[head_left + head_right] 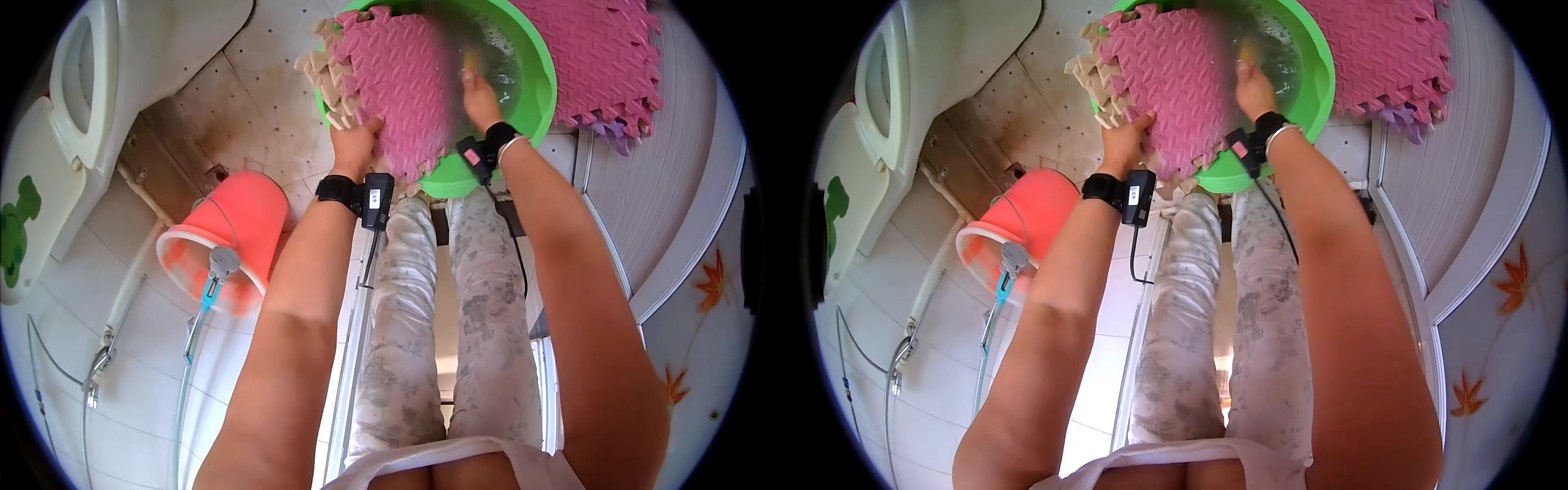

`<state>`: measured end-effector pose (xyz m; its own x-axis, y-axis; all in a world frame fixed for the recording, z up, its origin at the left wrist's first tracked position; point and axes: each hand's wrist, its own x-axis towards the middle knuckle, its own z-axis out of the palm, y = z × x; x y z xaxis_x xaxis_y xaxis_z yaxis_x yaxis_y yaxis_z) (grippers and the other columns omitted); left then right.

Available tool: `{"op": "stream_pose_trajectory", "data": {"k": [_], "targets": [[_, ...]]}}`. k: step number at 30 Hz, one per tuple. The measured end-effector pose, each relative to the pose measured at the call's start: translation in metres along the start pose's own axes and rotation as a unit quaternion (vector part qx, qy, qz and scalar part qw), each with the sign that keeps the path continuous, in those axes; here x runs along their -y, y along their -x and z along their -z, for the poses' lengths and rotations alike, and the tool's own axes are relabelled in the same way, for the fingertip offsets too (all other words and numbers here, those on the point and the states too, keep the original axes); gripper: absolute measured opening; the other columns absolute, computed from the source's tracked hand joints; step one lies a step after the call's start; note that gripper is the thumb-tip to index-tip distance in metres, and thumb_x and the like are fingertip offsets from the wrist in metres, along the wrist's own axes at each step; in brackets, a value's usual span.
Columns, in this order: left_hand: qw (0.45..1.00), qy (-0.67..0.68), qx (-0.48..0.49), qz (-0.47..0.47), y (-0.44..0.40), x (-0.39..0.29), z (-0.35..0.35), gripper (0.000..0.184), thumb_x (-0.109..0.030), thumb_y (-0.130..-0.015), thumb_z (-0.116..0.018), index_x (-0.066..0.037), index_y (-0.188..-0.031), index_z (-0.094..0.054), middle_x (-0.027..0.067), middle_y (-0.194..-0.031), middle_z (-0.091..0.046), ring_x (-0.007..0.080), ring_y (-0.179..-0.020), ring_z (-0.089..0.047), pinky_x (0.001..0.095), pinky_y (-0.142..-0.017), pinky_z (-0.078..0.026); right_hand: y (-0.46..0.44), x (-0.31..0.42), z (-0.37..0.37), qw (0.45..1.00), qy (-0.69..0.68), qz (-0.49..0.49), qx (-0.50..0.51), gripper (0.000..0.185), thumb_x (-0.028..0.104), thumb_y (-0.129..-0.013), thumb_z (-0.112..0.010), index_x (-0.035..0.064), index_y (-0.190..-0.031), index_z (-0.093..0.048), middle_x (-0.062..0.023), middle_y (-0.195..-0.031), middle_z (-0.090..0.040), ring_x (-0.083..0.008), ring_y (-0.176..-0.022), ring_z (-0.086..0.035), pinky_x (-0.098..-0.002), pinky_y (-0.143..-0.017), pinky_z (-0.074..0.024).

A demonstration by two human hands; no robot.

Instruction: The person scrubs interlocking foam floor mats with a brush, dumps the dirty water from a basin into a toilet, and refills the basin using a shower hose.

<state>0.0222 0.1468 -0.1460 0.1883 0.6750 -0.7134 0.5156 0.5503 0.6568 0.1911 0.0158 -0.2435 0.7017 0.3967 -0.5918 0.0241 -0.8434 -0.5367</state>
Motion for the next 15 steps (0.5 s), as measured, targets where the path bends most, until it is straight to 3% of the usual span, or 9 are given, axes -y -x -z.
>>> {"op": "stream_pose_trajectory", "data": {"k": [1,2,3,5,8,10,12,13,15], "targets": [[0.999,0.024,0.009,0.038,0.000,-0.003,-0.001,0.045,-0.001,-0.067,-0.068,0.002,-0.109,-0.050,0.0094,-0.095,-0.059,0.0202,-0.078,-0.058,0.0314,-0.068,-0.047,0.002,0.009,-0.009,0.997,-0.036,0.062,0.016,0.041,0.031,-0.091,-0.041,0.0007,-0.118,-0.043,-0.0278,-0.096,-0.057,-0.0436,-0.092,-0.054,-0.0470,-0.081,-0.0424],[0.999,0.026,0.010,0.041,0.002,-0.001,-0.001,0.045,-0.001,-0.067,-0.068,0.002,-0.109,-0.050,0.0094,-0.095,-0.059,0.0202,-0.078,-0.058,0.0314,-0.068,-0.047,0.023,0.033,-0.013,0.990,-0.097,0.096,-0.029,0.041,0.034,-0.093,-0.033,0.0021,-0.116,-0.046,-0.0273,-0.097,-0.057,-0.0442,-0.090,-0.054,-0.0482,-0.078,-0.0431],[0.998,0.015,0.005,0.068,0.002,-0.001,-0.002,0.046,0.000,-0.067,-0.068,0.002,-0.110,-0.050,0.0096,-0.097,-0.059,0.0210,-0.081,-0.058,0.0315,-0.071,-0.047,0.047,0.057,-0.014,0.982,-0.148,0.117,-0.019,0.042,0.034,-0.094,-0.033,0.0047,-0.122,-0.045,-0.0263,-0.104,-0.055,-0.0423,-0.096,-0.052,-0.0455,-0.082,-0.0423],[0.998,0.018,0.009,0.064,-0.003,0.008,-0.001,0.048,0.000,-0.067,-0.068,0.002,-0.111,-0.049,0.0102,-0.099,-0.060,0.0226,-0.087,-0.058,0.0314,-0.077,-0.046,0.063,0.102,-0.008,0.993,-0.056,0.084,0.067,0.042,0.033,-0.093,-0.036,0.0067,-0.125,-0.041,-0.0275,-0.093,-0.058,-0.0442,-0.085,-0.055,-0.0487,-0.073,-0.0444],[0.999,0.034,0.008,0.021,0.001,0.007,-0.006,0.049,0.001,-0.067,-0.068,0.002,-0.112,-0.049,0.0103,-0.099,-0.060,0.0221,-0.086,-0.058,0.0310,-0.077,-0.046,0.043,0.142,-0.010,0.994,-0.037,0.095,0.030,0.043,0.031,-0.091,-0.040,0.0096,-0.128,-0.037,-0.0278,-0.082,-0.058,-0.0448,-0.076,-0.056,-0.0505,-0.065,-0.0447],[1.000,0.017,0.012,0.021,0.006,0.004,-0.005,0.049,0.002,-0.067,-0.068,0.002,-0.113,-0.048,0.0099,-0.098,-0.060,0.0217,-0.086,-0.058,0.0309,-0.076,-0.046,0.053,0.127,-0.012,0.993,0.001,0.111,0.040,0.043,0.031,-0.091,-0.041,0.0108,-0.129,-0.035,-0.0274,-0.077,-0.059,-0.0435,-0.072,-0.057,-0.0493,-0.062,-0.0447],[0.999,0.031,0.032,0.022,-0.002,0.009,-0.003,0.038,0.002,-0.071,-0.066,0.001,-0.107,-0.052,0.0074,-0.090,-0.061,0.0180,-0.072,-0.059,0.0299,-0.061,-0.048,0.075,0.107,0.004,0.966,0.104,0.158,0.177,0.041,0.029,-0.090,-0.042,0.0058,-0.123,-0.036,-0.0261,-0.073,-0.059,-0.0421,-0.067,-0.058,-0.0513,-0.057,-0.0442],[0.995,0.045,0.040,0.074,0.001,0.000,-0.002,0.037,0.003,-0.072,-0.065,0.000,-0.107,-0.052,0.0073,-0.092,-0.060,0.0180,-0.072,-0.059,0.0295,-0.061,-0.048,0.088,0.086,0.006,0.966,0.110,0.159,0.171,0.041,0.029,-0.090,-0.042,0.0058,-0.123,-0.036,-0.0261,-0.073,-0.059,-0.0421,-0.067,-0.058,-0.0513,-0.057,-0.0442],[0.997,0.048,0.037,0.052,0.001,0.008,-0.004,0.038,0.003,-0.072,-0.065,-0.001,-0.108,-0.052,0.0071,-0.093,-0.060,0.0179,-0.074,-0.058,0.0296,-0.062,-0.048,0.115,0.056,0.007,0.957,0.046,0.256,0.130,0.040,0.028,-0.090,-0.042,0.0078,-0.123,-0.035,-0.0256,-0.071,-0.059,-0.0412,-0.064,-0.058,-0.0512,-0.055,-0.0442]]}}
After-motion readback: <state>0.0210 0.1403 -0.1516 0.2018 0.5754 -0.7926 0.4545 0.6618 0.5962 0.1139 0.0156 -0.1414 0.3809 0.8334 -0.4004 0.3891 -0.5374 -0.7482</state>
